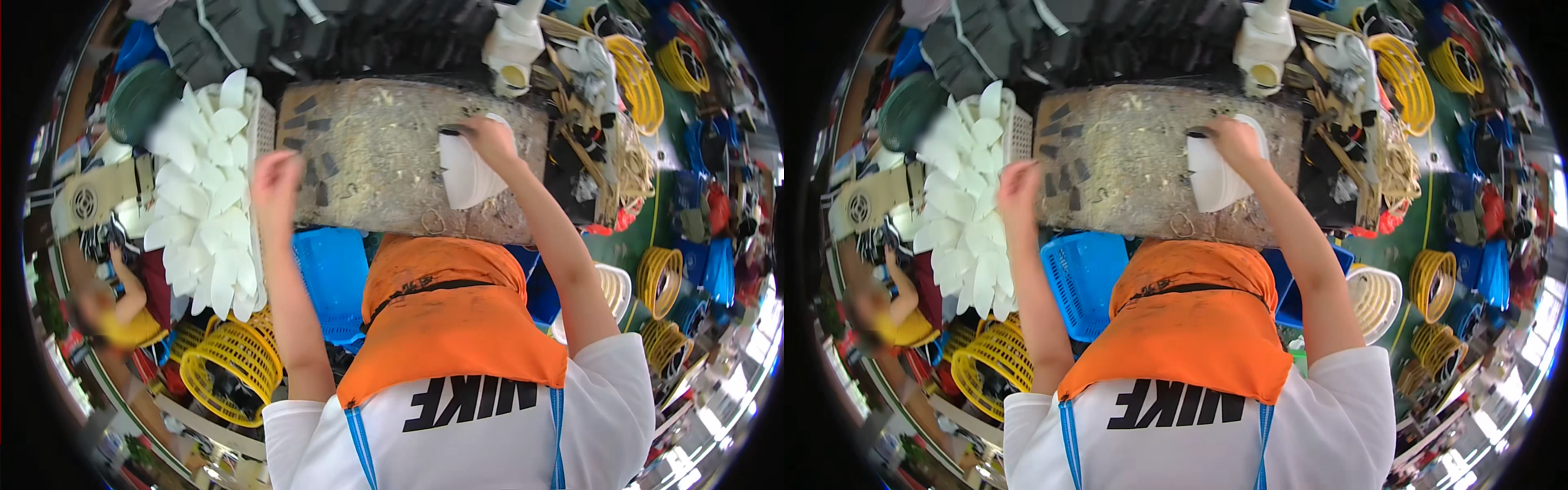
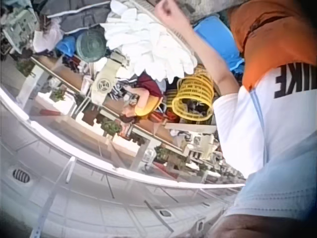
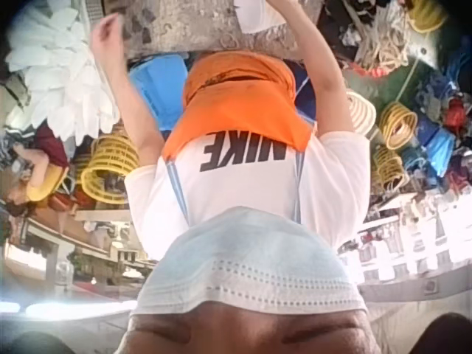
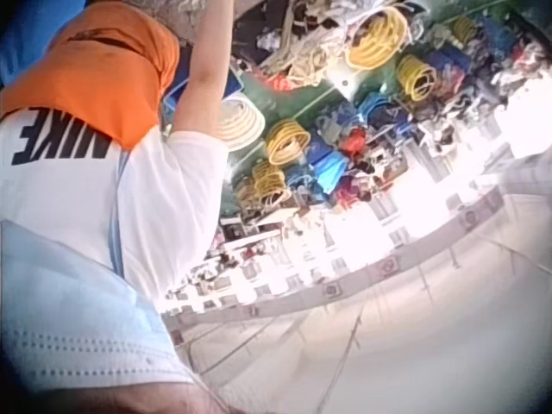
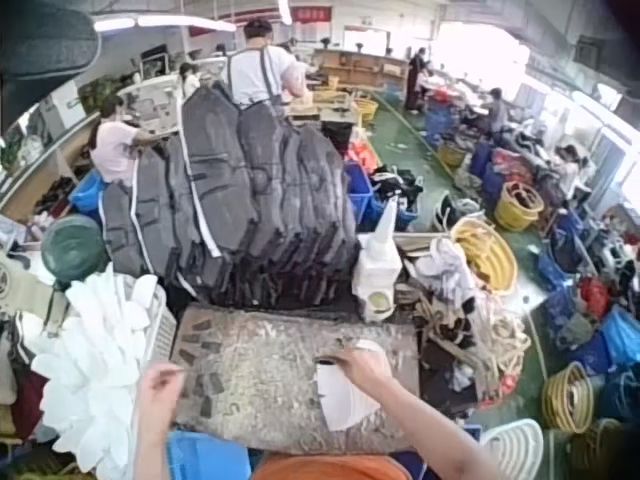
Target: Applying adhesive to various white shoe components using a brush and a small glue container.
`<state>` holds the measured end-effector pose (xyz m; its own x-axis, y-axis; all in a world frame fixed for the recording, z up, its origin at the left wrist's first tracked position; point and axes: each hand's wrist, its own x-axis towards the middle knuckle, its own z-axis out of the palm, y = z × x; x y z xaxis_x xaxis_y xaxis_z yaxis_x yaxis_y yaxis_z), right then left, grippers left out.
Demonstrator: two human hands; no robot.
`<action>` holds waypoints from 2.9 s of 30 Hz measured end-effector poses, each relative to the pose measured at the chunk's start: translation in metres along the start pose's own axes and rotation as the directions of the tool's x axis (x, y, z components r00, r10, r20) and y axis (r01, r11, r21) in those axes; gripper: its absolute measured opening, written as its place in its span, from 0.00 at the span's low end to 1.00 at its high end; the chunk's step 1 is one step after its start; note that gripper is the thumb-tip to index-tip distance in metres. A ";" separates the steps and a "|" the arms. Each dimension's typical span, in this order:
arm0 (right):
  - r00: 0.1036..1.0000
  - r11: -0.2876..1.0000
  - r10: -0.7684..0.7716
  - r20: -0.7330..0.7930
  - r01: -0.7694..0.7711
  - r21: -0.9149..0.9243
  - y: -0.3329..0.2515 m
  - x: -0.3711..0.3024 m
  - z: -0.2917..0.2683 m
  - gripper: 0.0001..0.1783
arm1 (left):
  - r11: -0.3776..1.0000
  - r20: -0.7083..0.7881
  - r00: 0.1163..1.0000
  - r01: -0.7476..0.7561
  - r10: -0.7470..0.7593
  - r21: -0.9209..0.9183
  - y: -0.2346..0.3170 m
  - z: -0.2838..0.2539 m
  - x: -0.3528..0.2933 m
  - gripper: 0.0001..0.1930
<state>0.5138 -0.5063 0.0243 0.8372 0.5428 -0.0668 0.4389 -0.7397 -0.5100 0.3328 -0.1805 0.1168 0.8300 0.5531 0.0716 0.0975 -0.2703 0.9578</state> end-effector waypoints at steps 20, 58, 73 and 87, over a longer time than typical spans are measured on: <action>0.946 0.958 0.199 -0.256 -0.242 -0.151 0.105 0.059 -0.071 0.12 | 0.819 0.377 0.918 -0.308 0.122 0.484 -0.009 0.230 -0.030 0.08; 0.973 0.988 -0.065 0.222 0.095 -0.126 -0.011 -0.130 -0.022 0.13 | 0.489 0.795 0.483 -0.827 0.367 0.277 -0.046 0.181 -0.074 0.08; 0.953 0.983 -0.093 0.287 0.134 -0.128 -0.038 -0.104 -0.032 0.08 | 0.789 -0.597 0.718 0.111 0.356 0.604 0.035 -0.129 -0.074 0.08; 0.947 0.970 -0.099 0.307 0.161 -0.182 -0.035 -0.092 -0.027 0.11 | 0.688 -0.516 0.822 0.231 0.241 0.688 -0.010 -0.074 -0.138 0.20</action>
<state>0.4304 -0.5416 0.0717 0.6488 0.7092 -0.2758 0.6195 -0.7028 -0.3498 0.1768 -0.1961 0.1182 0.4220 0.7962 0.4335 0.6365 -0.6007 0.4838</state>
